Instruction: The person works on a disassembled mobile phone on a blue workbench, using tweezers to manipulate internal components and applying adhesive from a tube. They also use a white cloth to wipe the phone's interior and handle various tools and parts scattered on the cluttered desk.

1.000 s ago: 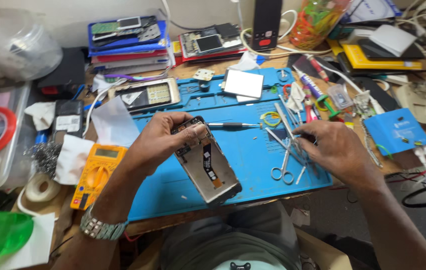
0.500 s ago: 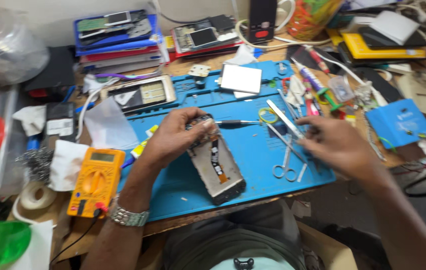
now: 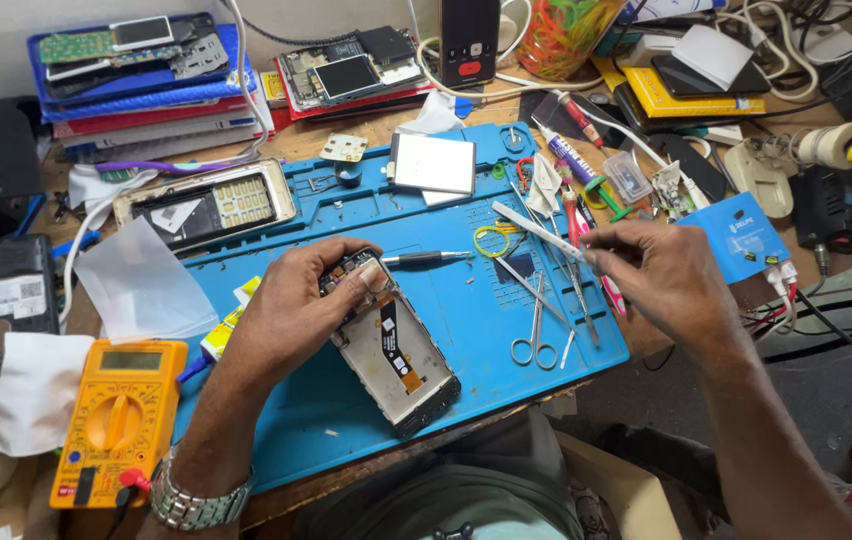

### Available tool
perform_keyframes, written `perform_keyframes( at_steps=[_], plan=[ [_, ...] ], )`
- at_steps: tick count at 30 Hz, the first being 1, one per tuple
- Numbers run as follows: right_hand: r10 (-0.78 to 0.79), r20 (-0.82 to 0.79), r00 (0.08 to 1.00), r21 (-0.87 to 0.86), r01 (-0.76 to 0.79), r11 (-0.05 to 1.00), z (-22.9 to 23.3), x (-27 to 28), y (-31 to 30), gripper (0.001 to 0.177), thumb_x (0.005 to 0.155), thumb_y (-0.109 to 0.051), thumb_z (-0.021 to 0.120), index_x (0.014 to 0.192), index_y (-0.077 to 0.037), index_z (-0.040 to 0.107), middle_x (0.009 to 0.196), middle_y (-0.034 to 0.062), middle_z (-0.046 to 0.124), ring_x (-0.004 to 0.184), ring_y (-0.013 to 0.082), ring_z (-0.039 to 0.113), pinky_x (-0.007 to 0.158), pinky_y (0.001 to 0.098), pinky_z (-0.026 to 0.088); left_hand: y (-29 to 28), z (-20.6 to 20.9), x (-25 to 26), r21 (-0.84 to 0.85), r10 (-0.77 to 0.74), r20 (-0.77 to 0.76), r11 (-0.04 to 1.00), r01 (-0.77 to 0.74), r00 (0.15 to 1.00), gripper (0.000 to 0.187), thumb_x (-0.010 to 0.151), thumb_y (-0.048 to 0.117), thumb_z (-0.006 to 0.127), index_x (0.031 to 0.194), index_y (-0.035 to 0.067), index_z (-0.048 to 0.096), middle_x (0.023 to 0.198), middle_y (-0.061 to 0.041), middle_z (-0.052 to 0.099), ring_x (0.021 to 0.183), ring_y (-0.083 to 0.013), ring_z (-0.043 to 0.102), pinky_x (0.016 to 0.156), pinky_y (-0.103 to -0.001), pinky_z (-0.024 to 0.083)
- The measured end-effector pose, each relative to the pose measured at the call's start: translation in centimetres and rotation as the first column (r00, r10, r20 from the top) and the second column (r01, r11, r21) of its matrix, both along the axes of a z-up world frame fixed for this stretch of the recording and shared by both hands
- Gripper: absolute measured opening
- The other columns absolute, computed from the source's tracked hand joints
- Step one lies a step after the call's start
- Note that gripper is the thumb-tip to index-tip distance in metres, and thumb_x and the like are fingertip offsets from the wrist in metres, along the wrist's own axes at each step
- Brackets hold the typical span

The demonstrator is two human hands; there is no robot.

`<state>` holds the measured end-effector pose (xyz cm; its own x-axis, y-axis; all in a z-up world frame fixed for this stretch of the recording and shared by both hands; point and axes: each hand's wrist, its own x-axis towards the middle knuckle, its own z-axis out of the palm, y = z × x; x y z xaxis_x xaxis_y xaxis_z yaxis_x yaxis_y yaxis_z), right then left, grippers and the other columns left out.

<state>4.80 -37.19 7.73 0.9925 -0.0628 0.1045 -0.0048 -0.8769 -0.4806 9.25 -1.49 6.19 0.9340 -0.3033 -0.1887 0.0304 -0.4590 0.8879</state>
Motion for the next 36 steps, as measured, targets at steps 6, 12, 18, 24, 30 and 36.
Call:
perform_keyframes(
  at_steps=[6, 12, 18, 24, 30, 36],
  plan=[
    [0.070, -0.081, 0.994, 0.063, -0.065, 0.996, -0.3, 0.8, -0.3, 0.026, 0.086, -0.016, 0.076, 0.111, -0.011, 0.079, 0.096, 0.0086, 0.082, 0.076, 0.0174, 0.076, 0.070, 0.0320, 0.059, 0.3, -0.8, 0.2, -0.011, -0.012, 0.075, 1.000, 0.013, 0.997, 0.035, 0.090, 0.031, 0.068, 0.115, 0.009, 0.075, 0.089, -0.006, 0.080, 0.080, -0.0132, 0.076, 0.071, -0.033, 0.060],
    [0.043, -0.121, 0.992, -0.471, -0.096, 0.877, -2.8, 4.8, 2.2, 0.036, 0.087, -0.041, 0.074, 0.104, -0.010, 0.080, 0.097, 0.0165, 0.077, 0.088, 0.0341, 0.073, 0.079, 0.0472, 0.057, 0.7, -2.6, 0.4, -0.230, -0.091, 0.112, 0.967, 0.115, 0.990, 0.030, 0.095, 0.027, 0.064, 0.112, 0.004, 0.073, 0.091, -0.005, 0.078, 0.081, -0.0134, 0.073, 0.074, -0.030, 0.061],
    [0.017, -0.184, 0.983, -0.107, -0.038, 0.994, -1.4, 5.7, 1.2, 0.025, 0.100, -0.028, 0.066, 0.110, -0.007, 0.074, 0.096, 0.0216, 0.076, 0.083, 0.0344, 0.071, 0.074, 0.0437, 0.055, 1.2, -1.9, 0.1, -0.257, -0.052, 0.040, 0.964, 0.061, 0.998, 0.031, 0.092, 0.030, 0.069, 0.109, 0.004, 0.074, 0.090, -0.004, 0.078, 0.080, -0.0105, 0.073, 0.072, -0.030, 0.061],
    [0.145, 0.205, 0.968, 0.757, -0.251, 0.603, -1.1, -0.1, 6.7, 0.029, 0.102, -0.001, 0.062, 0.125, -0.004, 0.045, 0.104, 0.0212, 0.072, 0.095, 0.0243, 0.075, 0.084, 0.0360, 0.065, 1.2, -2.1, 0.1, -0.228, -0.048, 0.021, 0.972, 0.051, 0.999, 0.032, 0.091, 0.032, 0.069, 0.108, 0.005, 0.073, 0.087, -0.004, 0.078, 0.077, -0.0107, 0.074, 0.070, -0.030, 0.062],
    [0.205, 0.475, 0.856, 0.599, -0.485, 0.638, -4.3, -1.7, 14.9, 0.029, 0.102, 0.003, 0.065, 0.119, -0.003, 0.043, 0.114, 0.0240, 0.072, 0.113, 0.0276, 0.074, 0.095, 0.0348, 0.066, 1.4, -2.2, 0.0, -0.219, -0.028, 0.047, 0.975, 0.038, 0.998, 0.033, 0.091, 0.034, 0.070, 0.106, 0.004, 0.073, 0.086, -0.006, 0.077, 0.075, -0.0120, 0.074, 0.068, -0.031, 0.062],
    [0.275, 0.530, 0.802, 0.429, -0.534, 0.729, -5.2, -1.6, 15.3, 0.027, 0.100, 0.002, 0.066, 0.117, -0.002, 0.046, 0.115, 0.0233, 0.072, 0.111, 0.0267, 0.075, 0.090, 0.0319, 0.066, 1.3, -2.7, 0.3, -0.185, -0.019, 0.074, 0.982, 0.032, 0.997, 0.035, 0.090, 0.036, 0.070, 0.104, 0.004, 0.074, 0.085, -0.006, 0.076, 0.076, -0.0141, 0.074, 0.068, -0.033, 0.061]
  ],
)
